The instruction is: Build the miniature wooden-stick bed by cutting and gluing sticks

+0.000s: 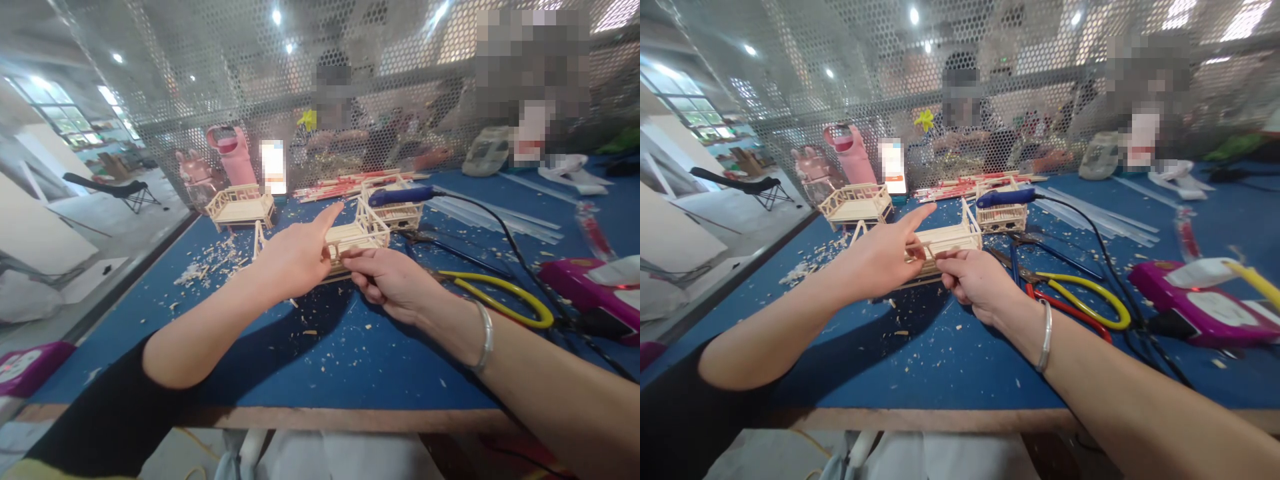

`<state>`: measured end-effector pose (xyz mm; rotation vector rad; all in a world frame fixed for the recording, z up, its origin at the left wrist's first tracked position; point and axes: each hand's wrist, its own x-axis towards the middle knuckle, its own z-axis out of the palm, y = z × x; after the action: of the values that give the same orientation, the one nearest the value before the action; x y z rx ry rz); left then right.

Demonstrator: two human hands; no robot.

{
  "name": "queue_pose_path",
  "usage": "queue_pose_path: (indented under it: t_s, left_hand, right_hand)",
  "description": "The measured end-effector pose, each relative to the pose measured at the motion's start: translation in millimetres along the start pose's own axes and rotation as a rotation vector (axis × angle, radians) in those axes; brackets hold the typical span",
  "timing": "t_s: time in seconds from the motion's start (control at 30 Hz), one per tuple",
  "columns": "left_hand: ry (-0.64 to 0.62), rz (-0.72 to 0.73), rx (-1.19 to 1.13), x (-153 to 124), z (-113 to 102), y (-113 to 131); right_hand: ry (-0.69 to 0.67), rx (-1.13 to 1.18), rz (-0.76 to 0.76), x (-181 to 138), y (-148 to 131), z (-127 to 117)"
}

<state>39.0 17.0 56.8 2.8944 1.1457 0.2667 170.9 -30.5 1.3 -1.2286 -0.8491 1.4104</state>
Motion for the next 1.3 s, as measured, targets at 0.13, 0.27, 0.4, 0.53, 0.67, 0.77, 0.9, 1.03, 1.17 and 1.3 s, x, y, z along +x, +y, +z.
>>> queue_pose_path:
  t_s: [0.13,0.27,0.4,0.53,0.67,0.77,0.9,1.03,1.17,1.3]
  left_hand:
    - [0.011,-0.005,-0.005,-1,1,-1]
    - [0.023,-0.002,-0.002,-1,3,-3]
    - [0.021,-0.008,-0.006,-1,4,-3]
    - [0.019,0.007,-0.009,-1,4,-3]
    - [-0.035,0.063,-0.028,-5,-1,-5]
    - [-0.017,0.086,0.019,-10,-2,-7]
    - [-0.006,0.026,0.058,-13,1,-8]
    - [0.019,-0.023,0.028,-11,3,-6]
    - [-0.011,-0.057,0.018,-10,1,-3]
    - [-0.022,-0.066,0.037,-9,1,-1]
  right_hand:
    - [0.003,-0.028,0.003,0,0,1]
    - [0.036,-0.076,-0.008,2,2,3]
    - [0.052,-0.074,-0.035,4,5,4]
    - [0.061,-0.066,-0.049,5,5,4]
    - [0.07,-0.066,-0.052,4,5,5]
    - [0.065,-0.059,-0.053,3,4,5]
    - [0.051,-0.051,-0.024,2,3,5]
    - [0.027,-0.074,-0.027,3,3,4]
    - [0.003,-0.144,-0.021,1,4,4]
    - [-0.052,-0.209,-0.049,1,4,6]
